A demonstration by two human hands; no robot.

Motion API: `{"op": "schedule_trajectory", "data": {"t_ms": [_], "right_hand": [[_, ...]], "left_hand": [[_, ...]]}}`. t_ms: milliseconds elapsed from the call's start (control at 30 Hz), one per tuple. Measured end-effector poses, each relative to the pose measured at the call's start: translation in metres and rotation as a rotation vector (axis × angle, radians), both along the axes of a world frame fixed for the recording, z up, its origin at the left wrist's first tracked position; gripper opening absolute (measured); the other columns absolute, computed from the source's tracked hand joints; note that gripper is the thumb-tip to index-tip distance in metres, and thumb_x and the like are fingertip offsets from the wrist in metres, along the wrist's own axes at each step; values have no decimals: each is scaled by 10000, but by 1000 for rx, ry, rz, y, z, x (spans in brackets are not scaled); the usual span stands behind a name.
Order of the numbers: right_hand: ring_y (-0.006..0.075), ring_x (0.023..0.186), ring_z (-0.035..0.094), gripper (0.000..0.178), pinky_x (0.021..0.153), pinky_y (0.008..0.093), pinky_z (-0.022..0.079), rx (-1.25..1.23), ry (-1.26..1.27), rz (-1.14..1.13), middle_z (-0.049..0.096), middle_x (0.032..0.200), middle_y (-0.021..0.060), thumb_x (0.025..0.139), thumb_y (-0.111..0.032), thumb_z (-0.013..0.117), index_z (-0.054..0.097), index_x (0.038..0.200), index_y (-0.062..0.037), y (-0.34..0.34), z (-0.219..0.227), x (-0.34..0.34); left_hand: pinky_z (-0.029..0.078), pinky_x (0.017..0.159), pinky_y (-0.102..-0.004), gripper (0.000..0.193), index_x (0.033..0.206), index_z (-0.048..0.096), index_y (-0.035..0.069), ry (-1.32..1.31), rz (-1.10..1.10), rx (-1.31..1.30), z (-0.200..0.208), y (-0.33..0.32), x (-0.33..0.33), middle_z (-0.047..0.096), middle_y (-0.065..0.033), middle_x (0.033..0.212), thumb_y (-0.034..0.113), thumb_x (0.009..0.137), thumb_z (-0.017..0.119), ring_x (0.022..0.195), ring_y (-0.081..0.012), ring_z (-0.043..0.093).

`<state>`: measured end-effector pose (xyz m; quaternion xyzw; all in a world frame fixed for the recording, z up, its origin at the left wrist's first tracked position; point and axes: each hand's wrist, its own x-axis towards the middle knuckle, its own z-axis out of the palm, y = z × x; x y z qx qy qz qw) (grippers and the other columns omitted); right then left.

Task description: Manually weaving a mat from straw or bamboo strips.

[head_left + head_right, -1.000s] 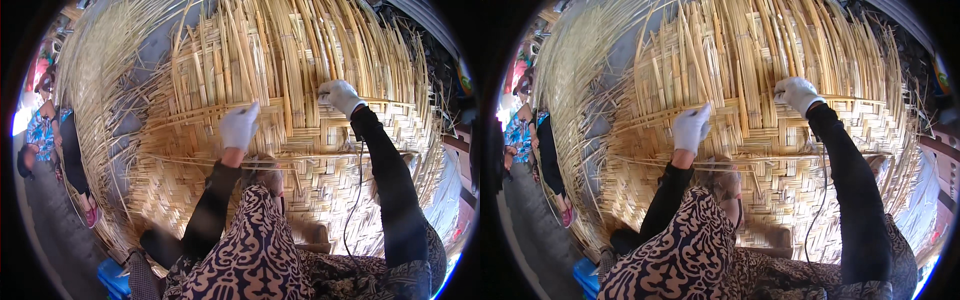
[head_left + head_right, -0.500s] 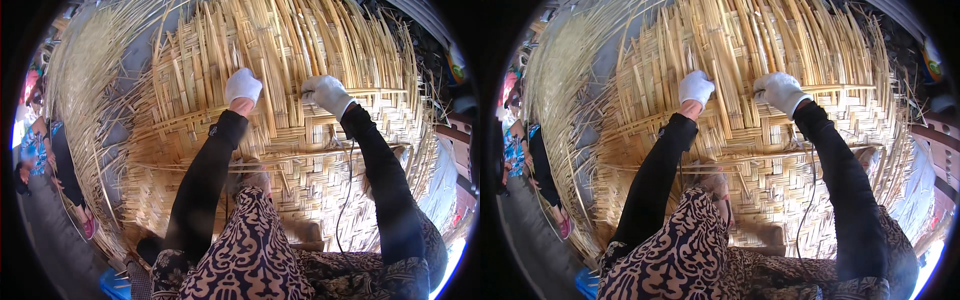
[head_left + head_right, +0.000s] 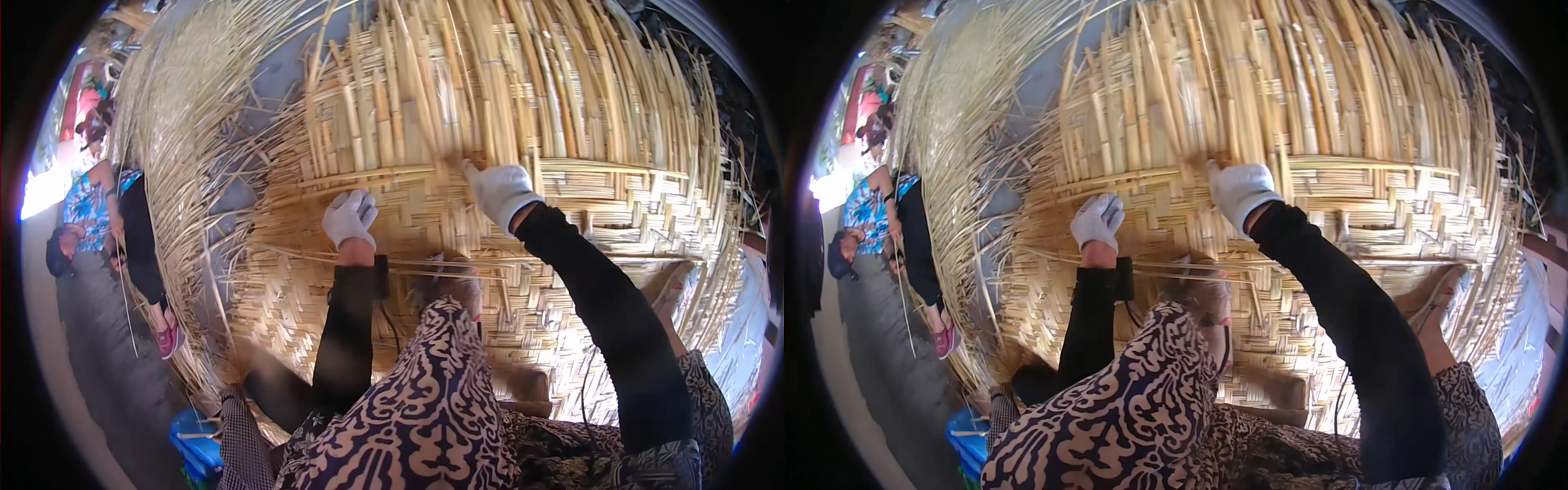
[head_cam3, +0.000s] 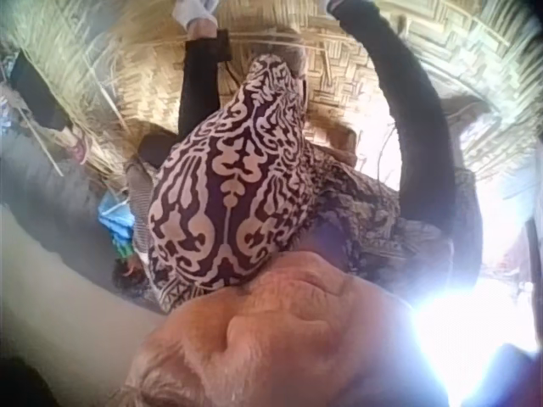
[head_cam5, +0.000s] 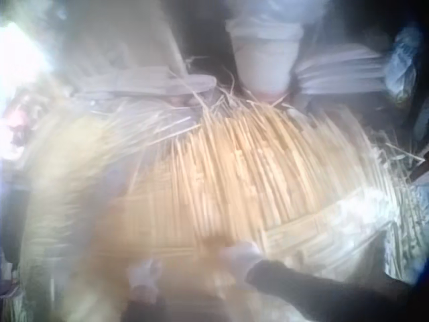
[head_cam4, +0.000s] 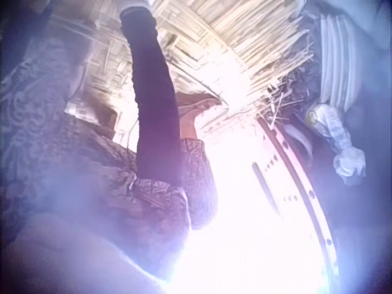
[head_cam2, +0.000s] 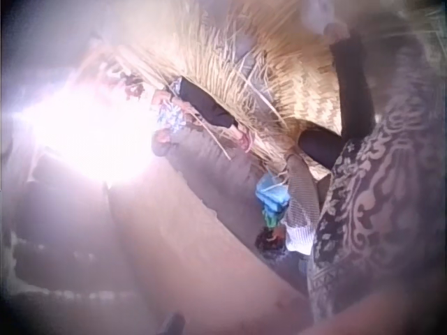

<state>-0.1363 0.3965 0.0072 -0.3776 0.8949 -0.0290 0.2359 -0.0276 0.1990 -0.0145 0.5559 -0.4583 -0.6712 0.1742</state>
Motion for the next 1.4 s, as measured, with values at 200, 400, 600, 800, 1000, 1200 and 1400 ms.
{"op": "schedule_trajectory", "data": {"t_ms": [200,400,600,800,1000,1200,1400], "right_hand": [[264,702,609,207,608,394,469,40,23,42,620,758,112,800,-140,453,578,935,-48,-61,19,-10],[246,769,601,143,637,371,463,-238,-154,165,614,777,85,772,-183,533,608,864,-102,-103,2,-8],[236,677,586,104,594,359,461,-316,-33,79,576,673,56,786,-215,545,575,810,-119,-100,5,-6],[320,609,550,220,546,406,435,-504,-12,-311,541,611,145,749,-262,577,514,726,-52,-85,3,-3],[340,580,537,226,533,412,427,-597,-17,-426,530,579,156,738,-250,590,504,713,-42,-81,5,2],[334,565,536,266,527,400,423,-572,-72,-556,523,568,166,734,-271,602,508,710,-24,-73,8,-1],[323,562,540,254,535,387,430,-574,-31,-596,545,596,176,737,-268,604,548,743,-20,-80,-1,-8]], "left_hand": [[464,641,-281,171,959,533,21,255,92,87,8,-42,1,565,-65,851,94,807,557,824,-171,550],[470,668,-290,206,1007,529,23,302,-166,169,1,-53,4,562,-72,909,127,830,538,815,-167,547],[477,676,-260,197,910,573,28,198,-860,-720,-5,-70,-39,573,-71,929,100,738,637,808,-154,561],[462,605,-312,146,851,591,120,-145,-912,-1098,-4,-59,-67,592,-98,650,119,709,624,635,-250,589],[448,727,-335,281,1050,521,48,16,-1008,-37,7,-86,-77,601,-54,886,138,784,505,814,-207,576],[415,743,-303,683,1190,358,-4,-119,-984,-346,19,-41,-100,541,-73,1031,382,709,654,908,-154,501],[446,796,-312,513,1115,483,-16,124,-926,-149,21,-48,-92,592,-71,994,114,672,706,908,-149,552]]}}
